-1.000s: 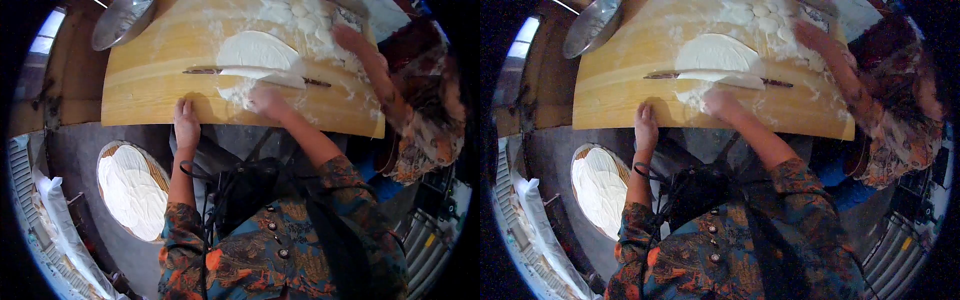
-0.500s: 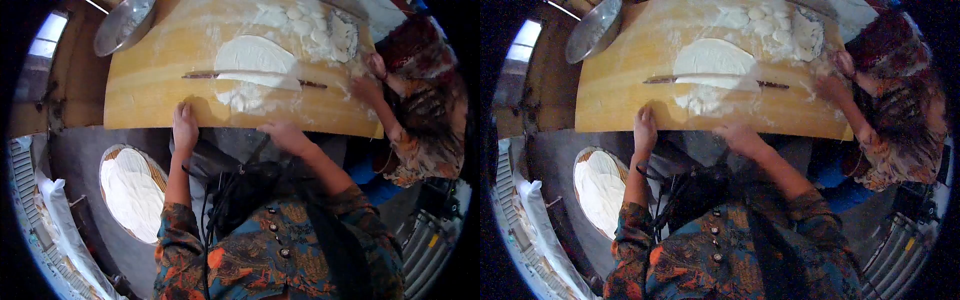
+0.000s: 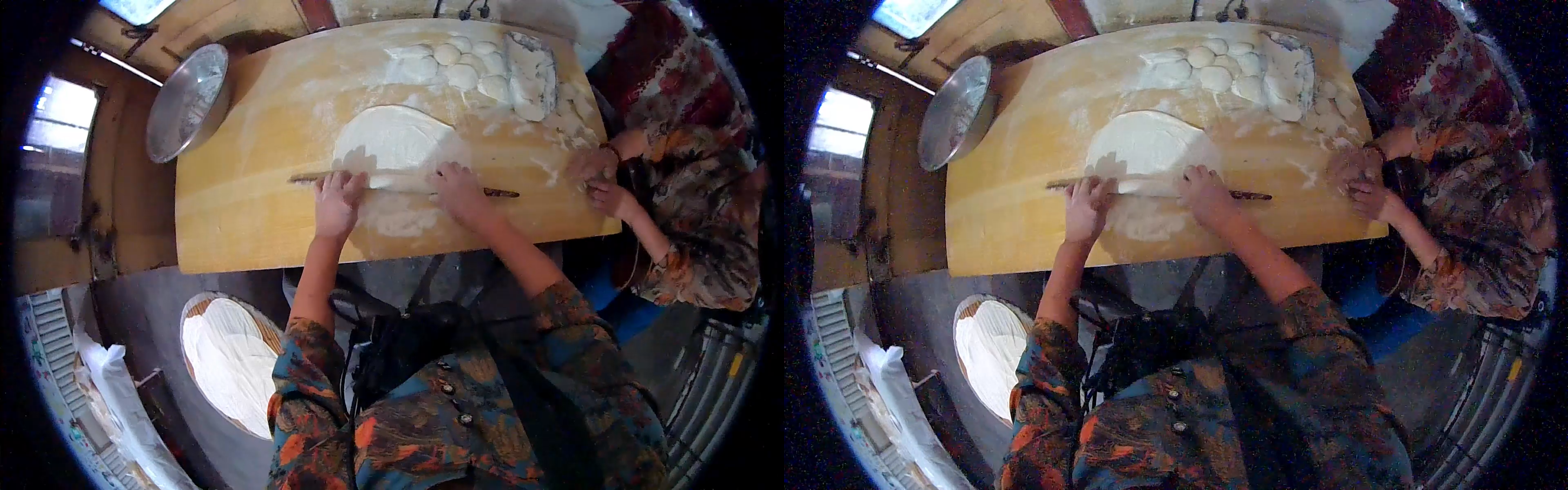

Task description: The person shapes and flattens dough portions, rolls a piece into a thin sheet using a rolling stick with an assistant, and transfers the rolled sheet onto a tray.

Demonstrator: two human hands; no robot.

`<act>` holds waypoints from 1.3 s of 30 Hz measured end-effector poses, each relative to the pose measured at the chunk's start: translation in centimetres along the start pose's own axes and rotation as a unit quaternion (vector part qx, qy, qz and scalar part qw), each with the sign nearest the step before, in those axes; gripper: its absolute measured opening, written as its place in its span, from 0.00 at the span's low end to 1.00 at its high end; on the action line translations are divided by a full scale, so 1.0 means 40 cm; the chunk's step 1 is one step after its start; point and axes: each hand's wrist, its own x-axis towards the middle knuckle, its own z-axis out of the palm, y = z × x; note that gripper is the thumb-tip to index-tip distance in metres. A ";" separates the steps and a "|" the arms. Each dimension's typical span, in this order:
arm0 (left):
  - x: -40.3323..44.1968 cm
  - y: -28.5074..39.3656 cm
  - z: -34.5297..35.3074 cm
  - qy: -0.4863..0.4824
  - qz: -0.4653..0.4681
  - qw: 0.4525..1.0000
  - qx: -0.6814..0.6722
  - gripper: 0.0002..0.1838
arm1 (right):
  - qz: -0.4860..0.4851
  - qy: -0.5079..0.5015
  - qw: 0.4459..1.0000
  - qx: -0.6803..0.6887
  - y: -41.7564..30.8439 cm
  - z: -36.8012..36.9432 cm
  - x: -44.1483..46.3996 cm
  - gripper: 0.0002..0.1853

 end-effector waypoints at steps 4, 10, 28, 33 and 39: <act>0.008 -0.004 -0.009 -0.026 0.021 0.998 -0.054 0.22 | -0.047 -0.017 0.999 -0.008 -0.008 0.015 -0.031 0.14; 0.000 -0.008 -0.048 -0.097 0.031 0.991 -0.082 0.19 | -0.027 -0.004 0.999 0.037 -0.047 -0.021 -0.080 0.27; -0.042 0.045 -0.073 -0.106 0.069 0.982 -0.140 0.18 | 0.007 0.061 0.993 0.099 -0.185 0.055 -0.064 0.22; -0.048 0.073 -0.080 -0.093 0.095 0.982 -0.131 0.20 | 0.002 0.059 0.990 0.126 -0.189 0.061 -0.073 0.20; -0.047 0.097 -0.051 -0.164 0.101 0.974 -0.123 0.22 | -0.026 0.039 0.993 0.110 -0.134 0.069 -0.033 0.25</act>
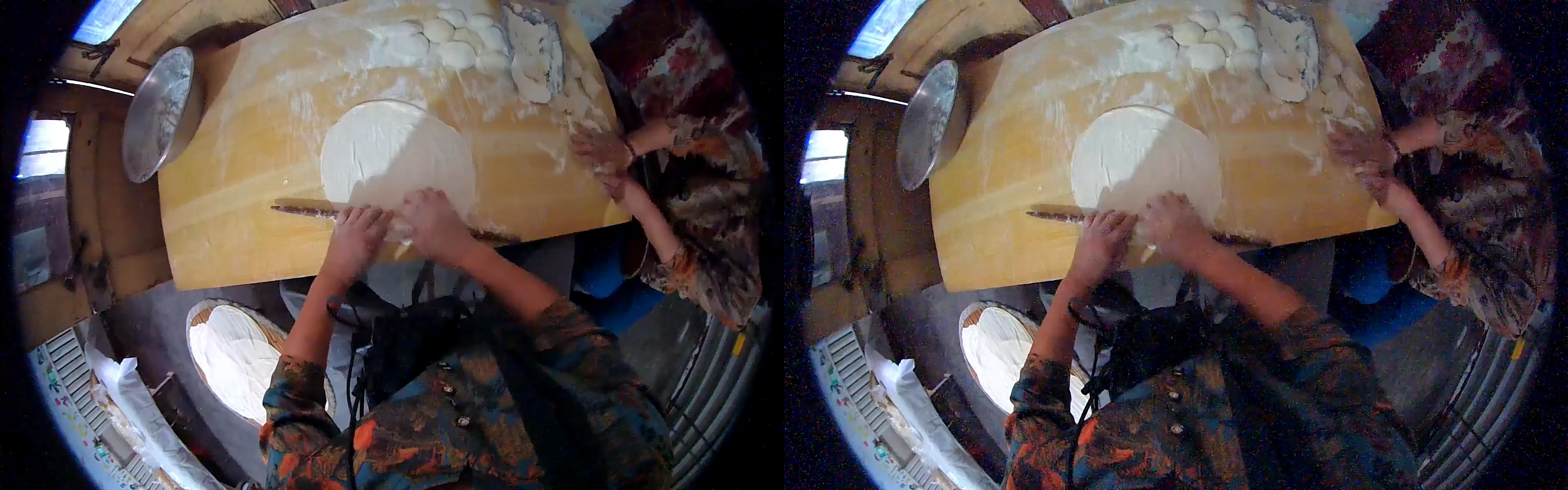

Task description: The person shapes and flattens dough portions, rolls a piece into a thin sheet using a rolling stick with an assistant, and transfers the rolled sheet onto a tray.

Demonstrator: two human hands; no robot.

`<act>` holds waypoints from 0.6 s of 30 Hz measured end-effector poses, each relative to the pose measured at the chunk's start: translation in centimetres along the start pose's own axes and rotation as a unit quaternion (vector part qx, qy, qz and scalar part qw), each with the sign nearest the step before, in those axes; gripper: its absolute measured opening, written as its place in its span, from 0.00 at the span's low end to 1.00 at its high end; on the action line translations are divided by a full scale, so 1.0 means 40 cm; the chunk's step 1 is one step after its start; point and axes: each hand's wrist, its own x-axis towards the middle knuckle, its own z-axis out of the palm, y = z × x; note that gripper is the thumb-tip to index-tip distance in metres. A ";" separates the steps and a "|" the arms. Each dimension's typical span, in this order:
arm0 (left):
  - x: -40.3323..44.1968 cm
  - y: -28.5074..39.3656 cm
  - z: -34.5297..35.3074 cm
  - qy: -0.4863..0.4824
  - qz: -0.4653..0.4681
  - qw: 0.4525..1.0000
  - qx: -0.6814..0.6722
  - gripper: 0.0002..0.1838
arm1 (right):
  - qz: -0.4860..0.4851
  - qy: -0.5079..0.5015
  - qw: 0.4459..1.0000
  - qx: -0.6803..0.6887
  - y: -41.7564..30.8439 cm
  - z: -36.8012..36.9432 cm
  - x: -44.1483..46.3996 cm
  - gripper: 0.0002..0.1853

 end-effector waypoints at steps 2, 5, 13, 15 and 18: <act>0.001 0.008 0.006 -0.021 -0.015 0.999 0.024 0.24 | -0.018 0.000 1.000 -0.021 0.041 -0.039 0.057 0.28; -0.005 0.020 0.001 -0.032 -0.034 0.998 0.049 0.27 | -0.054 -0.039 0.996 -0.059 0.127 -0.073 0.170 0.32; 0.024 0.006 -0.011 -0.083 -0.036 0.995 0.032 0.34 | -0.002 -0.044 0.983 -0.181 0.311 -0.096 0.280 0.35; 0.071 -0.001 -0.007 -0.070 -0.043 0.995 0.048 0.34 | 0.087 -0.024 0.980 -0.180 0.289 -0.139 0.256 0.36; 0.199 -0.059 0.020 -0.028 -0.057 0.995 0.082 0.33 | 0.080 0.053 0.993 -0.074 0.199 -0.122 0.131 0.35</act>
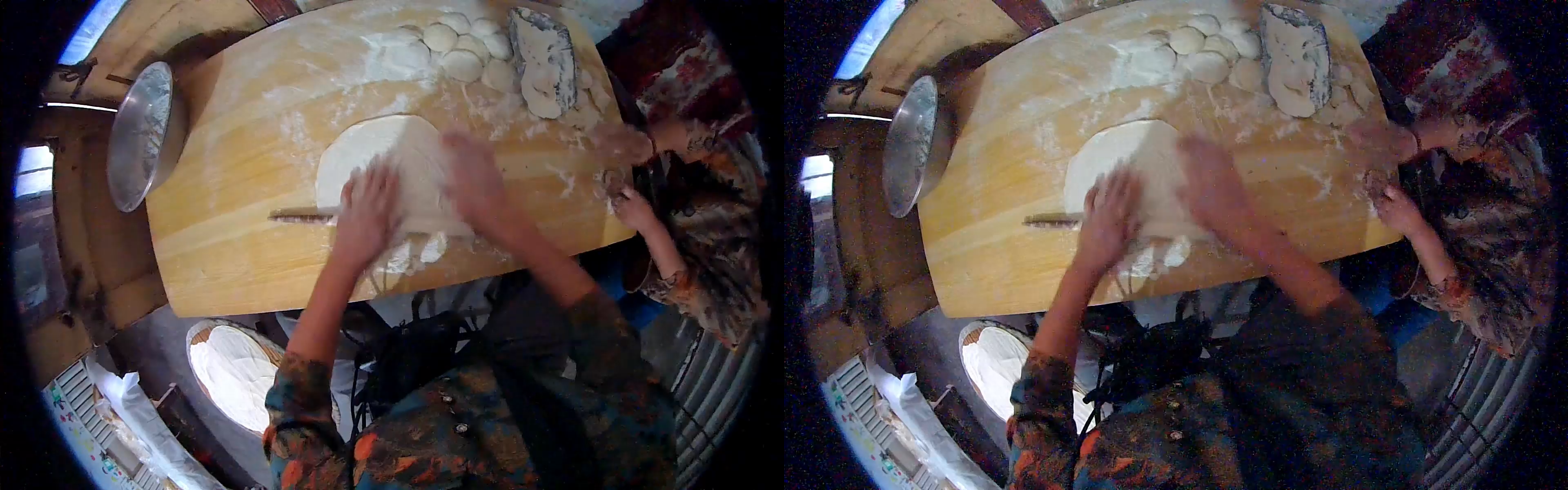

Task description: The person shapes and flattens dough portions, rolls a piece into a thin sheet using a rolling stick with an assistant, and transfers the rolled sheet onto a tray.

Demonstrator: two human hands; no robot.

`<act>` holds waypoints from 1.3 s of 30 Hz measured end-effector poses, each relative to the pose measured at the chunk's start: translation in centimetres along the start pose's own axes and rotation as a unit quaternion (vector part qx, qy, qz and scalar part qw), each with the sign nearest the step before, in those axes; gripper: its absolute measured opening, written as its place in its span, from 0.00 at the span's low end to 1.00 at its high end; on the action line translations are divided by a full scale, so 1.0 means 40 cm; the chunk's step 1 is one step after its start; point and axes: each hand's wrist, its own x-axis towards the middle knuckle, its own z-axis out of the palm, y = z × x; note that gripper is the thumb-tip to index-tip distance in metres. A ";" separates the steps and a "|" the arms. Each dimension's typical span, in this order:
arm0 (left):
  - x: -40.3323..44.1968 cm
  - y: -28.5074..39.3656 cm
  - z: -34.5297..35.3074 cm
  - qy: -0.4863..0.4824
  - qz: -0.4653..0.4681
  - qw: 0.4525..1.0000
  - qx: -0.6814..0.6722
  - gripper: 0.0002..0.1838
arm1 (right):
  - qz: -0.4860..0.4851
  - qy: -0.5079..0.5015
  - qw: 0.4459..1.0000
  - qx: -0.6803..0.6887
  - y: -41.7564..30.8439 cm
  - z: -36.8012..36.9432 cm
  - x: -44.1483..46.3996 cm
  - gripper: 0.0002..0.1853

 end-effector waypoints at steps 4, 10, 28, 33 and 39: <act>0.136 -0.075 -0.030 0.178 -0.141 0.897 -0.380 0.21 | -0.053 -0.033 0.998 0.021 -0.098 -0.019 -0.101 0.26; -0.036 -0.070 -0.045 0.120 0.040 0.985 -0.121 0.18 | -0.065 0.000 0.997 0.041 -0.044 0.046 -0.104 0.21; 0.011 -0.094 -0.004 0.107 -0.170 0.978 0.047 0.38 | 0.026 -0.119 0.989 -0.081 -0.082 0.076 0.132 0.37; 0.019 -0.105 -0.012 0.060 -0.171 0.983 0.022 0.40 | 0.004 -0.141 0.986 -0.088 -0.056 0.042 0.117 0.39; -0.121 -0.084 0.019 0.012 -0.128 0.990 -0.060 0.45 | -0.071 -0.180 0.977 -0.083 -0.052 0.021 -0.005 0.38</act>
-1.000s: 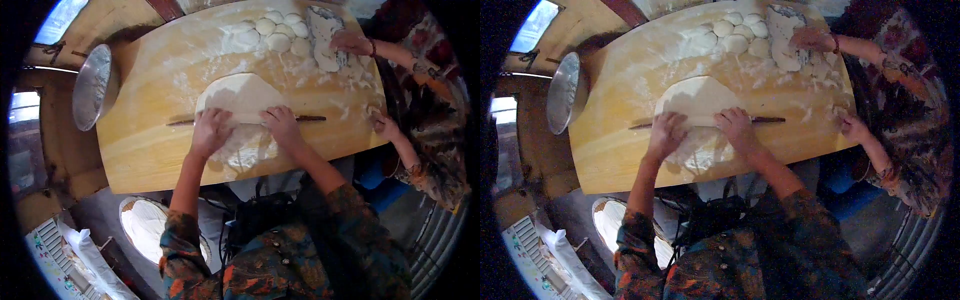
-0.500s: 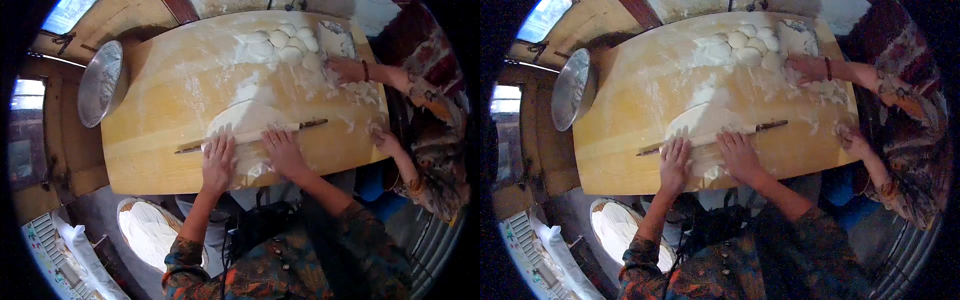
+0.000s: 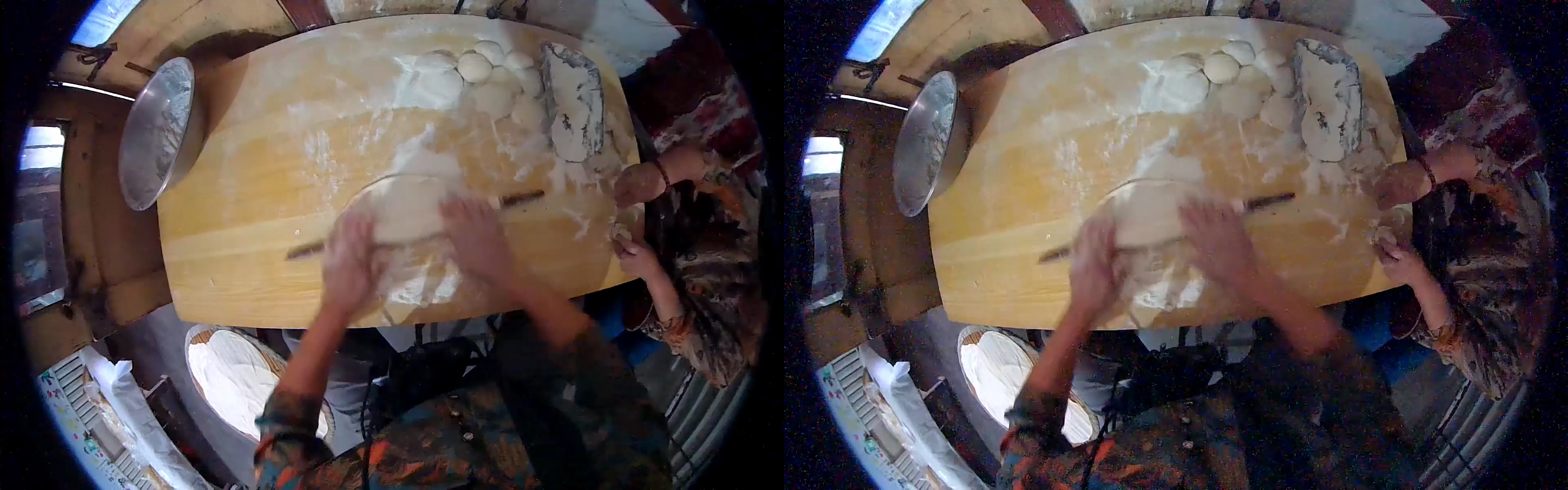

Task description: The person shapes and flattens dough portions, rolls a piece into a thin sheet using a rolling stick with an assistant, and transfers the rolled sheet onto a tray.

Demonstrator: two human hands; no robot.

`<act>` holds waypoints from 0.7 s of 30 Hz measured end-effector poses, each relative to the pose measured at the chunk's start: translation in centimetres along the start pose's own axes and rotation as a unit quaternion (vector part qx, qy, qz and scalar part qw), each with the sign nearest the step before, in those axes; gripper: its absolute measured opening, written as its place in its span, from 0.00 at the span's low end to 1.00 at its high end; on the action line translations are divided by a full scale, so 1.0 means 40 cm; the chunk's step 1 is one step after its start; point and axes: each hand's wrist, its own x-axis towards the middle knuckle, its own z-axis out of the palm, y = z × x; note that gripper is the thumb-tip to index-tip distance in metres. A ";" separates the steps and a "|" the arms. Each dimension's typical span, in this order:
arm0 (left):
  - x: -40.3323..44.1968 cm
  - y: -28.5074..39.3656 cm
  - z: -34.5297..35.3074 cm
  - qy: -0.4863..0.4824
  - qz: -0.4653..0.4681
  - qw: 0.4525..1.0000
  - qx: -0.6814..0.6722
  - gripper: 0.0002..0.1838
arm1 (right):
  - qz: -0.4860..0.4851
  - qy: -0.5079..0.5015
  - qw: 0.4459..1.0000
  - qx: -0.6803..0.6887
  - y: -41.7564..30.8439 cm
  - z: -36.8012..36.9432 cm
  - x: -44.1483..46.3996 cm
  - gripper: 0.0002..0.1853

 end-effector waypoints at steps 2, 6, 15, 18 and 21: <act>0.207 -0.105 -0.031 0.117 -0.023 0.987 0.110 0.34 | 0.060 0.066 0.992 -0.093 0.070 -0.028 0.216 0.33; 0.365 -0.180 -0.175 0.198 -0.078 0.975 0.063 0.29 | 0.127 0.174 0.971 0.109 0.201 -0.155 0.341 0.30; 0.276 -0.243 -0.127 0.145 -0.103 0.975 0.136 0.22 | 0.051 0.149 0.986 -0.054 0.252 -0.046 0.229 0.27; 0.188 -0.234 -0.116 0.140 -0.076 0.982 0.102 0.21 | 0.104 0.087 0.990 -0.044 0.191 -0.074 0.162 0.26; 0.080 -0.236 -0.102 0.144 -0.075 0.981 0.108 0.24 | 0.093 0.137 0.985 -0.056 0.185 -0.011 0.077 0.26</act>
